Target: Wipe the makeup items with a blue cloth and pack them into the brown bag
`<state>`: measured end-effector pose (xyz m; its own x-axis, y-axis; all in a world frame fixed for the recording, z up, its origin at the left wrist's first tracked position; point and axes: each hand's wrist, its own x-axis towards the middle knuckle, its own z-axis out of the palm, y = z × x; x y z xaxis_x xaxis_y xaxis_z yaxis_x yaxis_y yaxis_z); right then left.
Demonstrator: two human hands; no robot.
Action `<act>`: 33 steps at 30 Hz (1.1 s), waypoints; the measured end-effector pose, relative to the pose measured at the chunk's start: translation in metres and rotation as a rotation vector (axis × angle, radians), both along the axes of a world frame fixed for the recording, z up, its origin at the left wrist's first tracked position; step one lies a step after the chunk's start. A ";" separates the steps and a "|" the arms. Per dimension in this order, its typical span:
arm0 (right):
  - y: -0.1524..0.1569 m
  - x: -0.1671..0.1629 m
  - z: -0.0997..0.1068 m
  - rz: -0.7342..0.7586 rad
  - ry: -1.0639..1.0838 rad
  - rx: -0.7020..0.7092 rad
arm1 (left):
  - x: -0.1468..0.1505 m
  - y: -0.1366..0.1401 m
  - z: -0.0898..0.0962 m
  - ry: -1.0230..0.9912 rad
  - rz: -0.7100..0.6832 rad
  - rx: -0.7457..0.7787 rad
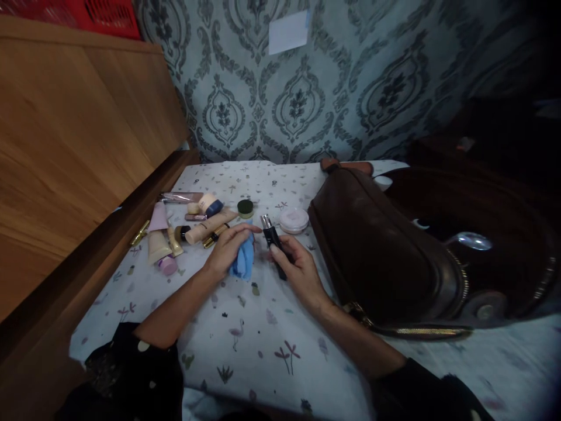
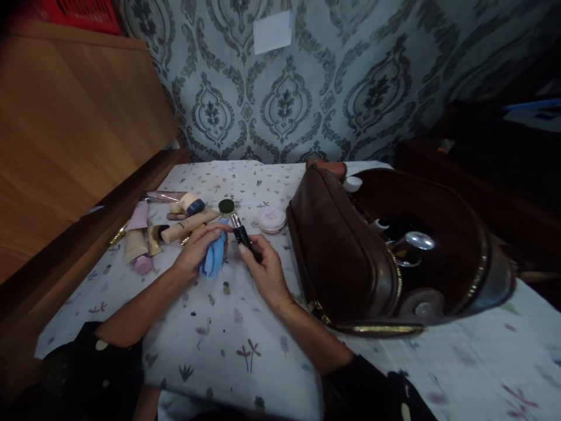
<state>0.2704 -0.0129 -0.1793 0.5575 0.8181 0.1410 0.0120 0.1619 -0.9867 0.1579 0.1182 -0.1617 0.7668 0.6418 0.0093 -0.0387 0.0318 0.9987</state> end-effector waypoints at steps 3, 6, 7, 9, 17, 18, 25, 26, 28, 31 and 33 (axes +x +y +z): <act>-0.001 -0.004 -0.001 0.090 0.099 -0.003 | 0.003 -0.011 0.003 -0.033 -0.082 0.111; -0.002 -0.008 -0.004 0.126 0.080 -0.011 | 0.003 -0.017 0.006 -0.022 -0.134 0.127; -0.002 -0.007 -0.004 0.126 0.049 -0.020 | 0.002 -0.017 0.007 -0.015 -0.138 0.106; -0.002 -0.004 -0.002 0.086 -0.024 -0.037 | 0.000 -0.015 0.009 -0.010 -0.134 0.082; -0.003 0.013 0.014 -0.085 0.071 0.072 | -0.008 -0.014 0.023 0.109 -0.258 0.316; -0.002 0.013 0.014 -0.082 0.083 0.082 | -0.008 -0.015 0.024 0.124 -0.268 0.348; -0.002 0.011 0.014 -0.128 0.083 0.059 | -0.008 -0.019 0.025 0.199 -0.306 0.411; -0.002 0.011 0.014 -0.129 0.086 0.058 | -0.008 -0.019 0.024 0.199 -0.311 0.406; -0.003 0.011 0.014 -0.109 0.107 0.058 | -0.008 -0.017 0.023 0.186 -0.322 0.389; -0.005 0.011 0.015 -0.048 0.160 0.058 | -0.008 -0.014 0.022 0.167 -0.333 0.346; -0.006 0.010 0.015 -0.014 0.187 0.087 | -0.008 -0.014 0.022 0.166 -0.338 0.321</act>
